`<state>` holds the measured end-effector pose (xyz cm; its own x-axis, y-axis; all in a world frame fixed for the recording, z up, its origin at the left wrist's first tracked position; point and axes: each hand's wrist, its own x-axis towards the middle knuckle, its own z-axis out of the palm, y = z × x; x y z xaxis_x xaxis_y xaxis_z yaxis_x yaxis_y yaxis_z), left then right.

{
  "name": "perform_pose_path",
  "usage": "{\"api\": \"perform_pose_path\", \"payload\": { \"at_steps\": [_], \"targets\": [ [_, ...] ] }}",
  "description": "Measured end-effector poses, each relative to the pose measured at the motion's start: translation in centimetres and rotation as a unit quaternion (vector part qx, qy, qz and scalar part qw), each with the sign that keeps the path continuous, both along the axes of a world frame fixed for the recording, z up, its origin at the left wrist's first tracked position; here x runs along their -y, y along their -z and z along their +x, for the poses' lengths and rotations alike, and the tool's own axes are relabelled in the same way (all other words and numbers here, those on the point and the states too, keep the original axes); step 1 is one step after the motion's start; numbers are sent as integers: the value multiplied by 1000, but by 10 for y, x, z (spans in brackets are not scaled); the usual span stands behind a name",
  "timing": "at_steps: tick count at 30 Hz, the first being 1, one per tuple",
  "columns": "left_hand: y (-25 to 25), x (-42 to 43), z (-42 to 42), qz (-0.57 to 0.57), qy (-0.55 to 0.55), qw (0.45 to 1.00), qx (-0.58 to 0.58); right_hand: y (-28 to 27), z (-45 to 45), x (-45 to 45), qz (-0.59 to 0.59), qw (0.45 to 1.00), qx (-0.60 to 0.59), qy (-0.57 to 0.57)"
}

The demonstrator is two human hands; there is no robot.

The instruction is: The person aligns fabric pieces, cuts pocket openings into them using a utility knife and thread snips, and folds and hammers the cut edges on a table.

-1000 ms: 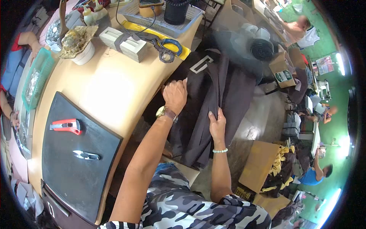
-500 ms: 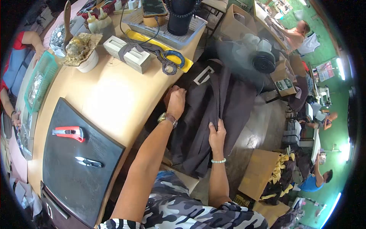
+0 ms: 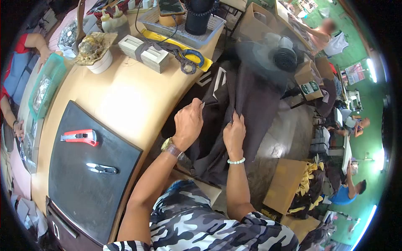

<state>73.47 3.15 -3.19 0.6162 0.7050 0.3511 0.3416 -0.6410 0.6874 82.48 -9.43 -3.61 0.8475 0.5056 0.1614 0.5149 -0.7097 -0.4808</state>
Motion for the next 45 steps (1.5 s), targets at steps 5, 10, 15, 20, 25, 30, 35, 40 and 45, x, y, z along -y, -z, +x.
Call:
{"api": "perform_pose_path", "payload": {
  "at_steps": [5,10,15,20,25,30,35,40,45],
  "targets": [
    [-46,17,-44,45,37,998,12,-3,5,2,-9,1000,21,-10],
    [-31,30,-73,-19,43,998,-39,-3,-4,-7,-37,999,1,11],
    [-41,49,-69,-25,108,993,43,-6,5,-11,22,996,-80,24],
    [-1,70,-32,-140,188,967,101,6,35,-4,154,954,-254,31],
    [22,80,-20,-157,293,938,97,-15,11,-5,55,998,-6,-42],
    [38,40,-20,-148,174,971,74,-7,11,-5,-54,991,115,-28],
    [56,28,8,-10,141,990,7,1,16,-18,187,979,17,-76],
    [11,26,22,-472,42,880,27,37,30,-13,246,958,-50,-138],
    [39,9,44,-372,-11,928,0,40,37,-2,205,978,-14,-46]
  ]
}}
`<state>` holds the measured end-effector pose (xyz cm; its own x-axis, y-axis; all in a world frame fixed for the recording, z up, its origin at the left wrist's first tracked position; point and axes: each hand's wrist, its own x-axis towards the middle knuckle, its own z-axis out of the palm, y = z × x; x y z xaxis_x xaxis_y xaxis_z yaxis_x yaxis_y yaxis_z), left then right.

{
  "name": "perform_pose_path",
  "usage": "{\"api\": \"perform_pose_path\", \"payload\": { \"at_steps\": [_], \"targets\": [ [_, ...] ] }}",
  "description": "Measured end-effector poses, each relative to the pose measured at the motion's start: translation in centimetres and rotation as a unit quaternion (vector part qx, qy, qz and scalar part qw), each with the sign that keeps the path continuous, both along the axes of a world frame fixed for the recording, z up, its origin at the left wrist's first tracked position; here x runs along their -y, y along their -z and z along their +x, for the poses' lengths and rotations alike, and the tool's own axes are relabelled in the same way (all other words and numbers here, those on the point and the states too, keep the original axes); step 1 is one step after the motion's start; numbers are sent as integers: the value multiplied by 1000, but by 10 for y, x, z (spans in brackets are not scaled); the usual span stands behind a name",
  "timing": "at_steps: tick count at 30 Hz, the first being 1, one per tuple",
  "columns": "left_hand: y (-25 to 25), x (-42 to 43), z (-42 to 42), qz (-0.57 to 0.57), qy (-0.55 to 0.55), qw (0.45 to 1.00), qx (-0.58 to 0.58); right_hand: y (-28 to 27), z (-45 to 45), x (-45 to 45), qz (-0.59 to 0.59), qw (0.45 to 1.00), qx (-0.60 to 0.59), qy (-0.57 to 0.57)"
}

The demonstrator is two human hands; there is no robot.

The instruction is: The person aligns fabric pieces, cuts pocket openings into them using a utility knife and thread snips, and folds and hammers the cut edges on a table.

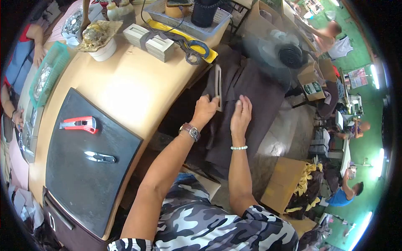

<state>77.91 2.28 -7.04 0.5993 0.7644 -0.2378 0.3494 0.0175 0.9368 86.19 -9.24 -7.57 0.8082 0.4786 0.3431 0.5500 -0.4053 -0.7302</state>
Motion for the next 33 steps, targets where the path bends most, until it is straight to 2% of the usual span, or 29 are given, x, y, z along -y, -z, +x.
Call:
{"api": "perform_pose_path", "payload": {
  "at_steps": [2,7,11,14,16,18,19,20,24,28,33],
  "targets": [
    [-8,-1,-2,-110,17,992,60,-7,-4,-9,-121,990,30,65],
    [-23,-4,-12,-69,27,994,77,-30,-6,-20,-183,980,-48,68],
    [-47,-14,-21,2,46,997,67,-28,6,-4,-81,996,-23,28],
    [-27,-7,-15,47,33,993,106,-11,18,10,-97,995,-31,-4],
    [-41,5,-17,110,78,989,52,-11,13,7,-88,995,-37,18],
    [-58,21,-19,191,128,972,55,-10,9,5,-113,992,-30,38],
    [-65,28,-21,212,131,966,74,-5,13,8,-23,996,-82,-9],
    [-69,33,-23,231,134,959,92,1,16,10,8,990,-143,10],
    [-91,44,-30,256,168,945,113,25,32,20,58,977,-207,-11],
    [-105,50,-38,298,196,928,105,27,23,21,23,985,-169,-25],
    [-96,50,-46,288,180,937,84,18,13,7,-104,994,-30,-7]
  ]
}}
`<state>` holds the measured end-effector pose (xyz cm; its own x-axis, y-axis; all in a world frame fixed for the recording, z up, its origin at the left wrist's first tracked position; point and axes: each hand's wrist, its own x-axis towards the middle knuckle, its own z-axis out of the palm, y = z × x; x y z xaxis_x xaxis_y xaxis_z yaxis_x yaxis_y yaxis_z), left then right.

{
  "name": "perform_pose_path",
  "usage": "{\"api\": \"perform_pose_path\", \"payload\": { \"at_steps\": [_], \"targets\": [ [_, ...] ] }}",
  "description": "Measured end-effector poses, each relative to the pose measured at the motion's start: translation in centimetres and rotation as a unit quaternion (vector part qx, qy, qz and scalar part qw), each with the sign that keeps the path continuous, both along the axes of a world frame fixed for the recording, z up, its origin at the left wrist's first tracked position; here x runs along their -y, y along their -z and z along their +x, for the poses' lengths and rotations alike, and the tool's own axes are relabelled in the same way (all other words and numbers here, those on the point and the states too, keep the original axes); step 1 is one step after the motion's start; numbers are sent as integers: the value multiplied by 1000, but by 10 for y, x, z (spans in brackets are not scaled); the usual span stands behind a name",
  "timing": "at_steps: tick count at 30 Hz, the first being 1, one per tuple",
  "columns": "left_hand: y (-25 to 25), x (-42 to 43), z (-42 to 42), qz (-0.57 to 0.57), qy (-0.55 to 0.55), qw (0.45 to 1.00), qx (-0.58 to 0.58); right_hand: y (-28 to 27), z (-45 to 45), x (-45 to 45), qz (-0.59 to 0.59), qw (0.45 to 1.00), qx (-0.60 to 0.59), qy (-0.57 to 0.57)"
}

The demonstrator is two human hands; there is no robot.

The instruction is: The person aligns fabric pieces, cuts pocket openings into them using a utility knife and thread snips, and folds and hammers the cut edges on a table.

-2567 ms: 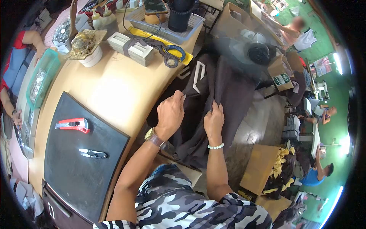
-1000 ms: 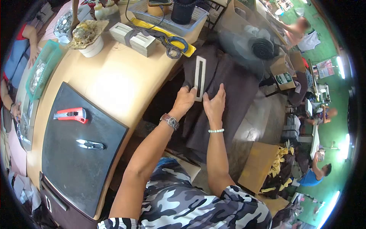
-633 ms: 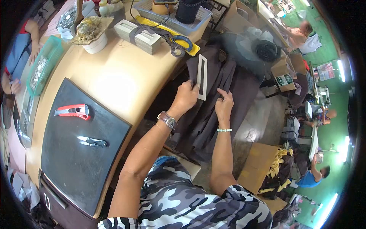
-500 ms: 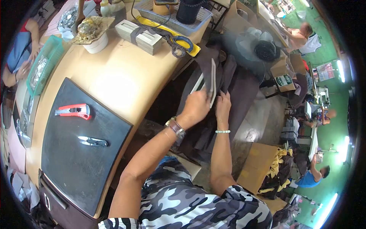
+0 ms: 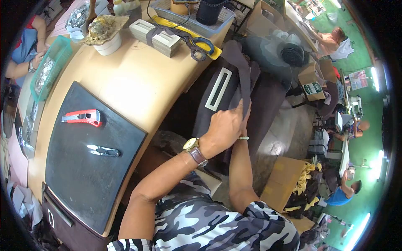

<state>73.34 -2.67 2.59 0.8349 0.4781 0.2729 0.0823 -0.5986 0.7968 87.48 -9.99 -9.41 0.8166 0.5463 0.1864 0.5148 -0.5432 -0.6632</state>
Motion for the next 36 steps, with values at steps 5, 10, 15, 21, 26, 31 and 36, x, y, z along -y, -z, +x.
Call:
{"api": "perform_pose_path", "payload": {
  "at_steps": [5,10,15,21,26,31,36],
  "targets": [
    [5,-7,-2,-60,-16,998,-8,7,12,-3,17,999,-31,-5],
    [50,-1,25,-106,32,994,-6,39,38,20,340,907,-232,-88],
    [69,1,28,-188,78,968,-148,-5,25,19,242,904,-349,-41],
    [97,-2,36,-143,92,981,-92,-37,20,15,37,955,-284,-72],
    [108,-42,20,51,-131,984,-111,-41,0,4,46,965,-255,34],
    [144,-47,33,6,-83,986,-143,-18,-24,-12,81,984,-146,-61],
    [136,-52,39,41,-63,968,-240,-21,-19,-21,48,983,-128,-119]
  ]
}}
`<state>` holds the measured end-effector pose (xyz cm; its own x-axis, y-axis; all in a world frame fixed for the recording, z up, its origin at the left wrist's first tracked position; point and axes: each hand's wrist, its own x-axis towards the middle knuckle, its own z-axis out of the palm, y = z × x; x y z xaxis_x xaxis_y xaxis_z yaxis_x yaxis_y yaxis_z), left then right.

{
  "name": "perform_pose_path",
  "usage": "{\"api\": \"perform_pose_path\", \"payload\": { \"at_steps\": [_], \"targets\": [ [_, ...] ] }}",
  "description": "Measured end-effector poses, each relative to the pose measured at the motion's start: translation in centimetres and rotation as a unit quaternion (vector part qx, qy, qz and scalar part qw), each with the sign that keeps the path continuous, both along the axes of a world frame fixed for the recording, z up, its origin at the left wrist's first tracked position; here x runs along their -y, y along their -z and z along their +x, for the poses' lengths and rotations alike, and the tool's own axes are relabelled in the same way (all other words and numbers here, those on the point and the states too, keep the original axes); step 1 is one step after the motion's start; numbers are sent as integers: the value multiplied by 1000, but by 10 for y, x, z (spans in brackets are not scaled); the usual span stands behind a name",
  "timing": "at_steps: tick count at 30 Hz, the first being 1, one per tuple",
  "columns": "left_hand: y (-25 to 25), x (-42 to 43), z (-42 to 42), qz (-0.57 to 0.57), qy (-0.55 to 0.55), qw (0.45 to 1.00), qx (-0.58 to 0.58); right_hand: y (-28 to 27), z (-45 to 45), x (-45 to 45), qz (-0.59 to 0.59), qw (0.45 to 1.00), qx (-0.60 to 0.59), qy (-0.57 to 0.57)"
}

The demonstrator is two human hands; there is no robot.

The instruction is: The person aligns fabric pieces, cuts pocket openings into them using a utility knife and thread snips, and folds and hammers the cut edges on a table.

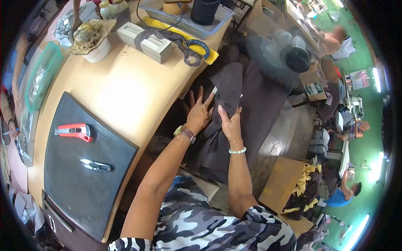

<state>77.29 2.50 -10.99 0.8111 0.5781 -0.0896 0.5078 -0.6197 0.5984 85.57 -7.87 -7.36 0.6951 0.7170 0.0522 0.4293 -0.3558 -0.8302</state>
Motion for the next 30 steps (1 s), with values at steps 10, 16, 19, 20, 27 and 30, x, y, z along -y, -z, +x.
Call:
{"api": "perform_pose_path", "payload": {
  "at_steps": [10,16,19,20,27,30],
  "targets": [
    [36,-12,13,-32,20,997,65,-5,9,8,156,974,-159,-30],
    [79,-14,15,-6,11,992,125,-24,-9,-8,139,976,-162,-42],
    [78,-12,18,-63,2,988,142,-20,-2,-1,105,977,-166,-82],
    [77,-14,18,-127,-3,981,146,-20,-1,-1,110,974,-179,-87],
    [68,-22,1,-383,13,891,245,-8,0,-19,241,952,-45,-181],
    [51,-27,0,-498,12,834,236,-24,-2,-23,283,887,-347,-110]
  ]
}}
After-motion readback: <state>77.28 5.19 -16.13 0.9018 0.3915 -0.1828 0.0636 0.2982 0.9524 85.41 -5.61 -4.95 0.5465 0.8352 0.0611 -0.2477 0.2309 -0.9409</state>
